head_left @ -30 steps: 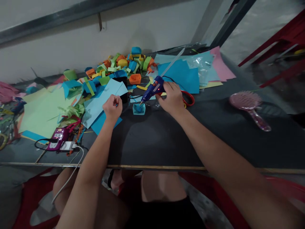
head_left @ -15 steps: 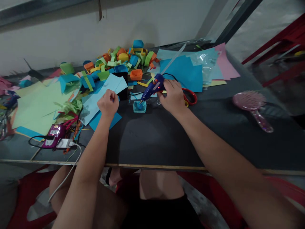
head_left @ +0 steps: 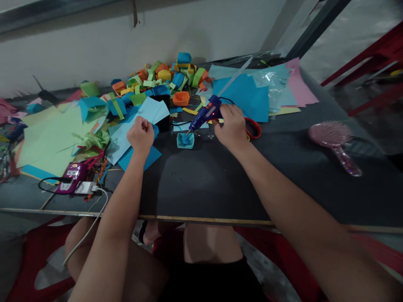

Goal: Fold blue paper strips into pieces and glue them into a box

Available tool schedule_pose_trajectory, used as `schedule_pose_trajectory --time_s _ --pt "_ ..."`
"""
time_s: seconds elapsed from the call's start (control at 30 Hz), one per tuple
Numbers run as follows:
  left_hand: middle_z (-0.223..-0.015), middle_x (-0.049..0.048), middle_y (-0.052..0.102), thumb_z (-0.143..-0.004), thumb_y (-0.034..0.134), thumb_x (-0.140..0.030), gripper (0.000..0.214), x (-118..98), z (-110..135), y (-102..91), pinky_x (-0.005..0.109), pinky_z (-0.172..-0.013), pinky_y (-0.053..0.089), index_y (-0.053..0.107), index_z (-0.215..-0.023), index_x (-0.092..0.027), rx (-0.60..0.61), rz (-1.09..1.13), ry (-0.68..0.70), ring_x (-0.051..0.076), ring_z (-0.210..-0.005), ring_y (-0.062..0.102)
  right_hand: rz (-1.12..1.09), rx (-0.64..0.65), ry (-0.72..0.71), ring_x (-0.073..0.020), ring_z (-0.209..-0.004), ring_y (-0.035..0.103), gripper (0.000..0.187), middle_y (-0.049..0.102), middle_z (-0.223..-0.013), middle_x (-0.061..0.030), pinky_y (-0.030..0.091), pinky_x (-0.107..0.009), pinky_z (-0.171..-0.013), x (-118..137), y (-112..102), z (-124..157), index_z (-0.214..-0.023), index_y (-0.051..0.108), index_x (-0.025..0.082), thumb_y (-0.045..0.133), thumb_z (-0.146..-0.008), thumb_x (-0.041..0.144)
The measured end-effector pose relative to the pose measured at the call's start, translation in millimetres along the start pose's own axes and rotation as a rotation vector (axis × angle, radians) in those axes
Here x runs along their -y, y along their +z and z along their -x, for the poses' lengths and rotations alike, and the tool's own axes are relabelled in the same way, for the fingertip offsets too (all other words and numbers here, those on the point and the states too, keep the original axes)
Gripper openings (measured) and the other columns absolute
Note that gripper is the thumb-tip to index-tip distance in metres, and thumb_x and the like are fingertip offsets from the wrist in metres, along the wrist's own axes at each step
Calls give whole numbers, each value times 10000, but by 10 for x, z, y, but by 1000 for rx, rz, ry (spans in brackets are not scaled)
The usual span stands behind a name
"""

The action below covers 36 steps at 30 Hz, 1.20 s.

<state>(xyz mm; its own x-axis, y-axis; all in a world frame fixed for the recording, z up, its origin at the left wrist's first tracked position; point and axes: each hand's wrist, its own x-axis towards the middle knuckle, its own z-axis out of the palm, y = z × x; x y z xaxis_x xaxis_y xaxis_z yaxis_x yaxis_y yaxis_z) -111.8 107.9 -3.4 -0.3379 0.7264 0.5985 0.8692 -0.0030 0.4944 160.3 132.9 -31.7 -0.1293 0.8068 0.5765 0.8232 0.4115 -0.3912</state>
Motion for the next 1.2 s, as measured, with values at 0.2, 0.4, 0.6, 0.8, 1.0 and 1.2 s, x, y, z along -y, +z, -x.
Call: schedule_pose_trajectory --time_s 0.2,0.4,0.6,0.8,1.0,1.2 --pt "-548 -48 328 -784 542 -124 196 24 -5 30 276 -624 303 446 -635 -208 16 -58 -9 130 -566 449 45 20 8 -372 -1203 510 451 589 -1227 -186 378 -599 -1012 -6 -3 0 -1300 504 134 491 -858 222" --pt "-572 -31 411 -831 540 -213 141 90 -45 -7 282 -649 356 479 -703 -215 3 -10 38 148 -614 507 61 -15 67 -384 -1246 471 479 542 -1263 -192 381 -587 -1017 -76 -130 -34 -1308 491 171 546 -852 307" --pt "-894 60 649 -879 533 -442 255 202 -168 -180 315 -774 447 574 -972 -208 283 81 300 203 -883 609 78 -125 228 -368 -1240 460 503 489 -1283 -199 394 -564 -1027 -303 -194 -76 -1285 469 180 598 -830 349" --pt "-1386 130 534 -571 756 -714 1000 395 -330 -294 443 -1031 418 441 -1389 -232 777 109 433 347 -1243 497 89 -130 373 -407 -1261 427 656 418 -1307 -235 388 -621 -998 -386 -134 -48 -1337 376 127 652 -792 365" --pt "-1431 116 495 -642 758 -616 996 524 -379 -383 486 -1047 428 329 -1468 -264 852 48 387 368 -1327 435 22 -82 139 -372 -1276 437 389 509 -1294 -200 385 -582 -1025 -21 -225 -9 -1216 541 168 566 -840 266" --pt "-1341 130 539 -699 716 -395 592 576 -363 -353 426 -931 508 456 -1205 -231 760 188 189 297 -1212 552 -275 238 10 -247 -839 637 96 694 -874 -77 511 -417 -794 345 -80 124 -814 682 211 614 -766 259"
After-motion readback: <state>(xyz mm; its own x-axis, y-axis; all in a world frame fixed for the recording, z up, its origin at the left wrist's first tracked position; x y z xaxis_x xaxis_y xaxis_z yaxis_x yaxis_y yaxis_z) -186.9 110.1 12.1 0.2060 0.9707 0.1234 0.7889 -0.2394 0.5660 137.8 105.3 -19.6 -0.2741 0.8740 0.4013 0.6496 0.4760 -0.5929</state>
